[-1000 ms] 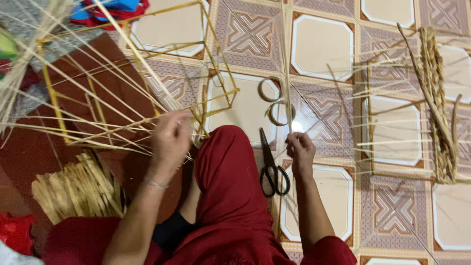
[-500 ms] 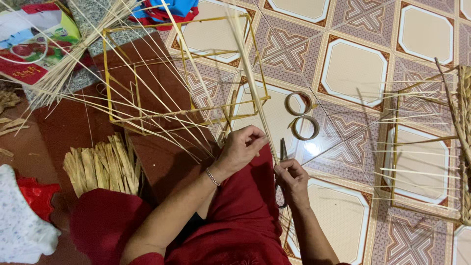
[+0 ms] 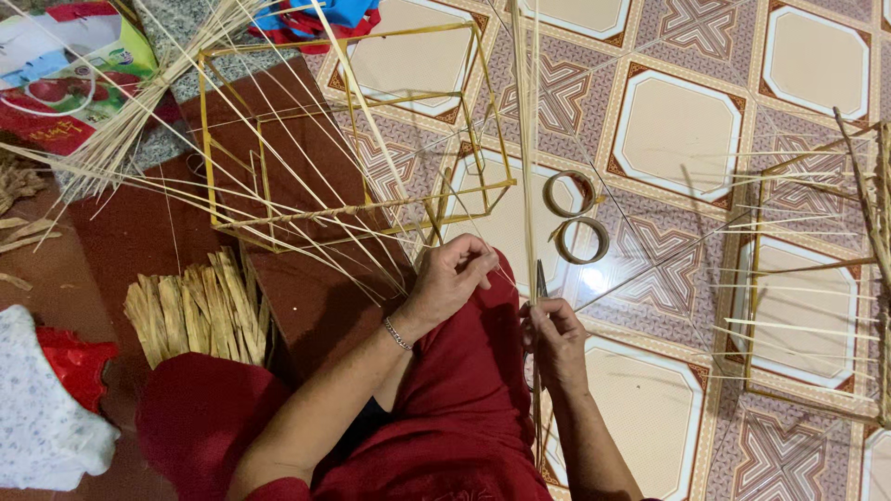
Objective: The person sits on the floor and weaves thin bamboo strips onto a rectangular bamboo frame, threading and tightening each strip by hand around the frame bars. They occasionally pick up new strips from a bundle beside them and continue weaving them into the frame.
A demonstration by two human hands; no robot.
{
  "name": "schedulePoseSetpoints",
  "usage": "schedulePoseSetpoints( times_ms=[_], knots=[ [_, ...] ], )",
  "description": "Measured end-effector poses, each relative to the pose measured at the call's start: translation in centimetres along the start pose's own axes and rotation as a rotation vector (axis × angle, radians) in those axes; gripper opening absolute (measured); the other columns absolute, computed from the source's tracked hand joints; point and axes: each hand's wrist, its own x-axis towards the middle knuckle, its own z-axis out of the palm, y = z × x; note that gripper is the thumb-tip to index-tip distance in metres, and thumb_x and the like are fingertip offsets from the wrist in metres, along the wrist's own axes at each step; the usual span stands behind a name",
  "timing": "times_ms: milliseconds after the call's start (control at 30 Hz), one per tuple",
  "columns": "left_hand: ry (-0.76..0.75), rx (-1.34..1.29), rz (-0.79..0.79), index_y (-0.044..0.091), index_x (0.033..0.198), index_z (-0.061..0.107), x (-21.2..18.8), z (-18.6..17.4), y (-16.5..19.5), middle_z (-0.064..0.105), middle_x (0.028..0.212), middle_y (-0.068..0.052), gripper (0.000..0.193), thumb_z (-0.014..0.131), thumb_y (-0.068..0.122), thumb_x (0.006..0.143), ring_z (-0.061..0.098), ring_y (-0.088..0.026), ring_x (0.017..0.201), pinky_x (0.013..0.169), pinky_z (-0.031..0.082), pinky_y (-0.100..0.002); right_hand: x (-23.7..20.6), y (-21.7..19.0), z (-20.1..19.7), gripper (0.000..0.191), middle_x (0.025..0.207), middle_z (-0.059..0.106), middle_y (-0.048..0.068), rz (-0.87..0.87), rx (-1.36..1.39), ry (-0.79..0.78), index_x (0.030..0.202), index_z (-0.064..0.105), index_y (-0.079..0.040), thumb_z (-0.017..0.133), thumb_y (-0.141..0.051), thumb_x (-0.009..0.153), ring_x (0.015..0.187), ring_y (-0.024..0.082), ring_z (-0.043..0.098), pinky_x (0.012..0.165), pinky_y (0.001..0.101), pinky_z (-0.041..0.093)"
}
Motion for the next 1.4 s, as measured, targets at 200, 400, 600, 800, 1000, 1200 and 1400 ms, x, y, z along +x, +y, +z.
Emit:
schedulePoseSetpoints(
  times_ms=[200, 400, 600, 800, 1000, 1200, 1400],
  knots=[
    [0.102, -0.071, 0.175, 0.004, 0.108, 0.054, 0.8, -1.3, 1.4, 0.074, 0.1, -0.009, 0.014, 0.046, 0.015, 0.112, 0.076, -0.014, 0.083, 0.069, 0.067, -0.025, 0.4, -0.1, 0.1, 0.011, 0.089, 0.07, 0.008, -0.136, -0.106, 0.033, 0.101, 0.066, -0.003, 0.068, -0.013, 0.1, 0.077, 0.015, 0.065, 0.071, 0.0313, 0.053],
    [0.337, -0.239, 0.415, 0.002, 0.117, 0.052, 0.7, -5.8, 4.6, 0.068, 0.103, -0.017, 0.01, 0.048, 0.011, 0.114, 0.071, -0.022, 0.091, 0.077, 0.067, -0.035, 1.8, 0.0, -3.6, 0.012, 0.101, 0.075, 0.008, -0.206, -0.329, 0.258, 0.102, 0.068, -0.006, 0.07, -0.016, 0.098, 0.095, 0.016, 0.068, 0.086, 0.0337, 0.052],
    [0.557, -0.144, 0.508, 0.006, 0.12, 0.049, -0.7, -10.8, 6.6, 0.067, 0.101, -0.016, 0.004, 0.048, 0.01, 0.117, 0.073, -0.021, 0.089, 0.071, 0.068, -0.031, 5.1, 2.8, -10.1, 0.013, 0.103, 0.073, 0.008, -0.325, -0.202, 0.345, 0.103, 0.067, -0.005, 0.074, -0.015, 0.099, 0.097, 0.017, 0.068, 0.088, 0.0312, 0.05],
    [0.739, -0.163, 0.549, 0.006, 0.121, 0.047, -2.9, -14.7, 7.4, 0.068, 0.098, -0.016, 0.006, 0.048, 0.012, 0.122, 0.071, -0.02, 0.082, 0.07, 0.065, -0.033, 7.9, 3.9, -13.8, 0.022, 0.109, 0.071, 0.012, -0.463, -0.428, 0.586, 0.114, 0.065, -0.002, 0.075, -0.015, 0.1, 0.098, 0.02, 0.066, 0.09, 0.0329, 0.05],
    [0.716, -0.129, 0.486, 0.005, 0.118, 0.047, -1.7, -14.1, 6.2, 0.069, 0.095, -0.016, 0.009, 0.046, 0.014, 0.116, 0.074, -0.023, 0.08, 0.069, 0.068, -0.035, 5.2, 1.3, -6.8, 0.036, 0.119, 0.072, 0.017, -0.555, -0.855, 0.483, 0.132, 0.06, 0.001, 0.071, -0.013, 0.1, 0.102, 0.023, 0.069, 0.094, 0.034, 0.054],
    [0.643, -0.313, 0.239, 0.003, 0.116, 0.05, -2.0, -9.9, 4.3, 0.071, 0.102, -0.019, 0.013, 0.048, 0.016, 0.113, 0.076, -0.026, 0.084, 0.072, 0.068, -0.037, 2.6, -2.3, 6.8, 0.052, 0.126, 0.066, 0.013, -0.17, -0.204, -0.443, 0.148, 0.045, 0.001, 0.062, -0.012, 0.1, 0.092, 0.019, 0.065, 0.081, 0.0318, 0.054],
    [0.337, -0.391, -0.117, 0.001, 0.115, 0.056, -1.9, -7.1, 1.4, 0.073, 0.099, -0.017, 0.02, 0.054, 0.019, 0.106, 0.077, -0.023, 0.079, 0.066, 0.068, -0.034, 4.0, -4.0, 12.9, 0.029, 0.103, 0.07, 0.017, -0.195, 0.306, -0.351, 0.128, 0.058, 0.004, 0.052, -0.021, 0.113, 0.09, 0.024, 0.068, 0.083, 0.0351, 0.055]
  ],
)
